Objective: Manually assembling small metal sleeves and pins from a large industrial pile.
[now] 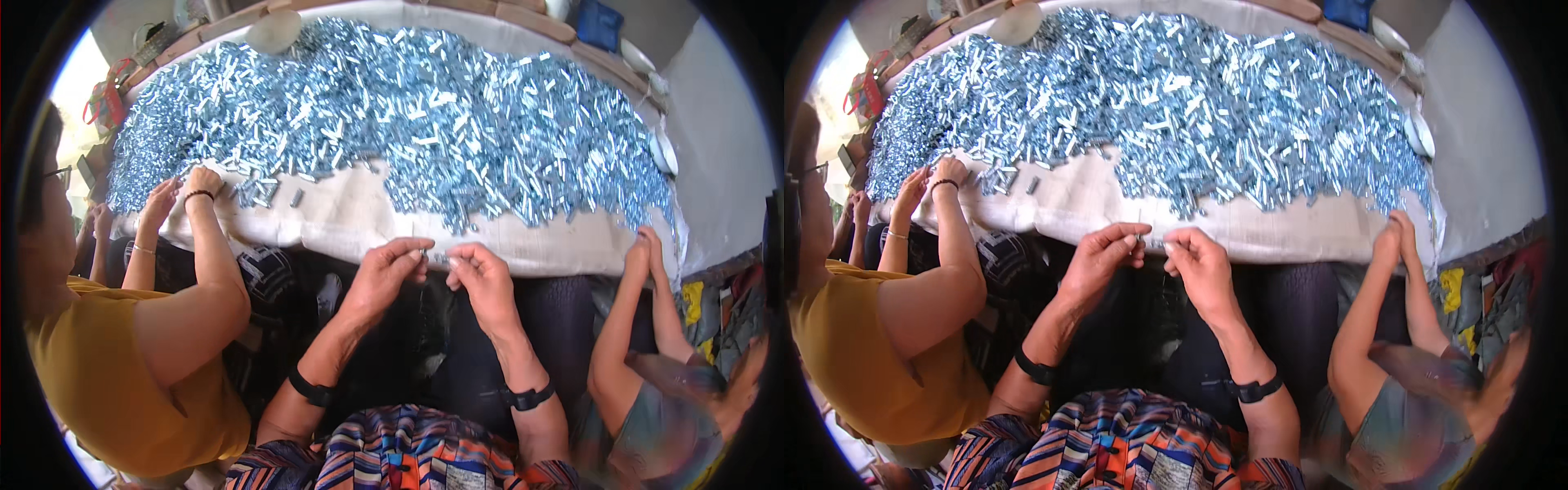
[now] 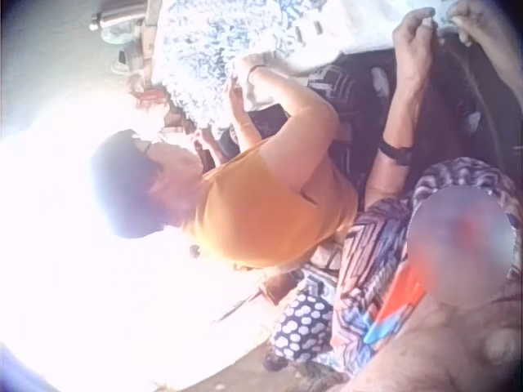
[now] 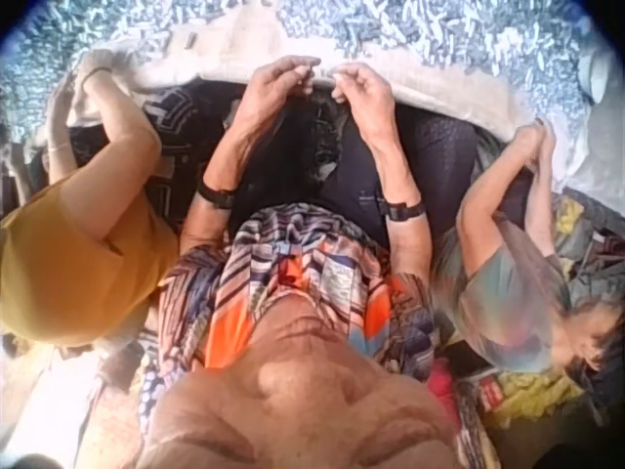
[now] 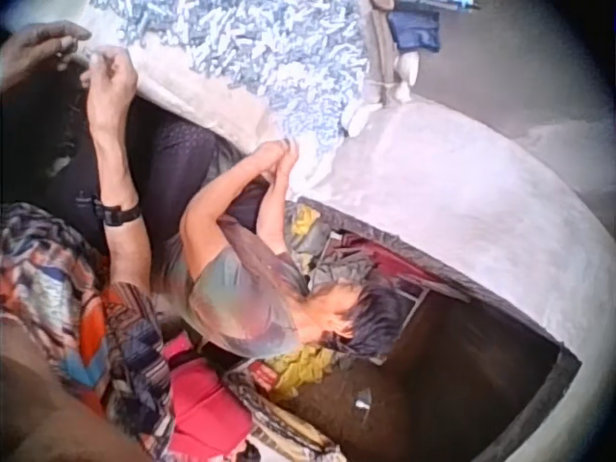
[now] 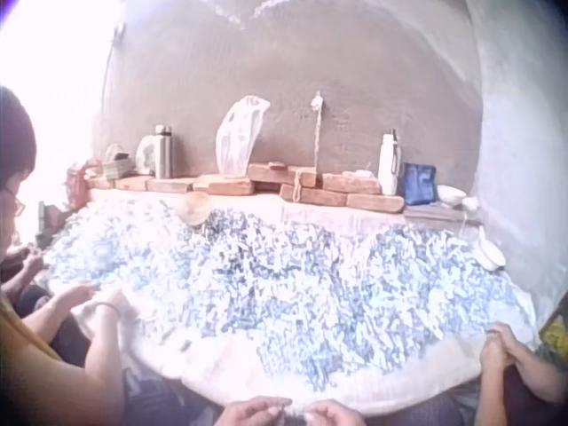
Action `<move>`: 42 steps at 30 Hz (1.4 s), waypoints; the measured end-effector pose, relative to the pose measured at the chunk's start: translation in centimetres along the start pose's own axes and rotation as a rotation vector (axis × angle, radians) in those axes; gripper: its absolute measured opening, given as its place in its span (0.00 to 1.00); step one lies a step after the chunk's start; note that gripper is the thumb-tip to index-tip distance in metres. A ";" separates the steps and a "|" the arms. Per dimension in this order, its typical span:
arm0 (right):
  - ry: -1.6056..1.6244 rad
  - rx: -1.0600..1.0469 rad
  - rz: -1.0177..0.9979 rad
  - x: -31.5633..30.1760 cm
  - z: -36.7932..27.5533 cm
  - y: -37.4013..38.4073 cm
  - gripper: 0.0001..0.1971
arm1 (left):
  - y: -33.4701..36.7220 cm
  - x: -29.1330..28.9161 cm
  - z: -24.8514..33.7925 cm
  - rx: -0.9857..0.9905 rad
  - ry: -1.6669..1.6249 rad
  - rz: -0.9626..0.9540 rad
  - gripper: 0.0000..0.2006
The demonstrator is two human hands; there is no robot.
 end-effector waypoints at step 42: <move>0.122 -0.090 -0.054 -0.1 -0.2 -0.8 0.01 | 0.0 1.6 -1.6 -0.014 -0.254 -0.059 0.07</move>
Point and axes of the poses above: each hand's wrist, its own y-axis towards the middle knuckle, its own x-axis out of the palm, z = x × y, the point moved 10 cm from there along y, towards the middle knuckle, and after that the axes turned 15 degrees about y, right-handed, at the moved point
